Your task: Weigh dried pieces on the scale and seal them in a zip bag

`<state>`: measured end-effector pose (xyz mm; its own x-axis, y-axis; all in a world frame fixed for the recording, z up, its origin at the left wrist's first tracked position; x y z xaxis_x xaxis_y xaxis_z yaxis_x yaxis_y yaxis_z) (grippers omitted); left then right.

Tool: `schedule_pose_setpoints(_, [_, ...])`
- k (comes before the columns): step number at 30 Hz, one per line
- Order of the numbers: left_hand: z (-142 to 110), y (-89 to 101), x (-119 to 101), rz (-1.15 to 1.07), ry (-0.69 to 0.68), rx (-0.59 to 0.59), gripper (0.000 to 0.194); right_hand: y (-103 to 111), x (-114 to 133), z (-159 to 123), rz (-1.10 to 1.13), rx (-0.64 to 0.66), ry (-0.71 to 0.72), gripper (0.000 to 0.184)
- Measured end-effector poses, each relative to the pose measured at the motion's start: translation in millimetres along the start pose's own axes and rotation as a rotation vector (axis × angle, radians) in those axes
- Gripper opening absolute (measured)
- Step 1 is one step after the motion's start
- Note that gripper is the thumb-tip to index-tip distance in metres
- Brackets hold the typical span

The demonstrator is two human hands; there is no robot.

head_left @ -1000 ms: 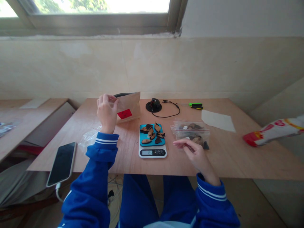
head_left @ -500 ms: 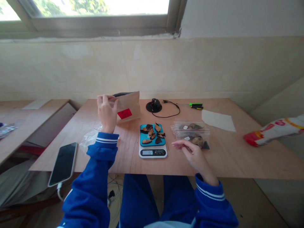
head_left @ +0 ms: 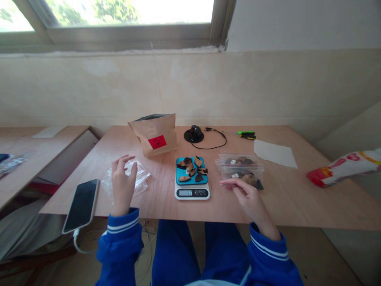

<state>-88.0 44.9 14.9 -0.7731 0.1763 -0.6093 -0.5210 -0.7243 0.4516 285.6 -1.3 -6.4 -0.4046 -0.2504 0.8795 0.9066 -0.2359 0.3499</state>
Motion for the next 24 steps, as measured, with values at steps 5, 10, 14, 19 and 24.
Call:
schedule_pose_setpoints(5, [-55,-11.4,60,0.111,0.117,0.213,0.037,-6,6,0,0.025,0.03,0.015,0.028])
schedule_pose_setpoints(10, [-62,-21.3,70,0.155,0.191,0.285,0.028,-13,9,-3,0.027,0.053,0.023,0.028])
schedule_pose_setpoints(14, [-58,-18.8,72,0.167,0.268,0.296,0.025,-16,6,-5,0.024,0.072,0.017,0.03])
schedule_pose_setpoints(19, [-56,-15.2,64,0.209,0.245,0.272,0.025,-19,2,-7,0.036,0.102,0.009,0.03])
schedule_pose_setpoints(24, [-52,12.8,-2,0.217,0.162,-0.064,0.027,-33,12,-13,0.068,0.145,0.013,0.028])
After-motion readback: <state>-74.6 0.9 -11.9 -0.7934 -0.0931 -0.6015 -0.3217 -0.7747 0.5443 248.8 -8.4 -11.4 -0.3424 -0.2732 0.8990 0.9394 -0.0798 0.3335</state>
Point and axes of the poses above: each hand's wrist, its own z-axis towards the middle knuckle, its own y-axis out of the back of the hand, x = y × z, the point moved 4 cm from there along z, towards the middle knuckle, and after that the axes turned 9 degrees about -x, right-handed, at the moved point
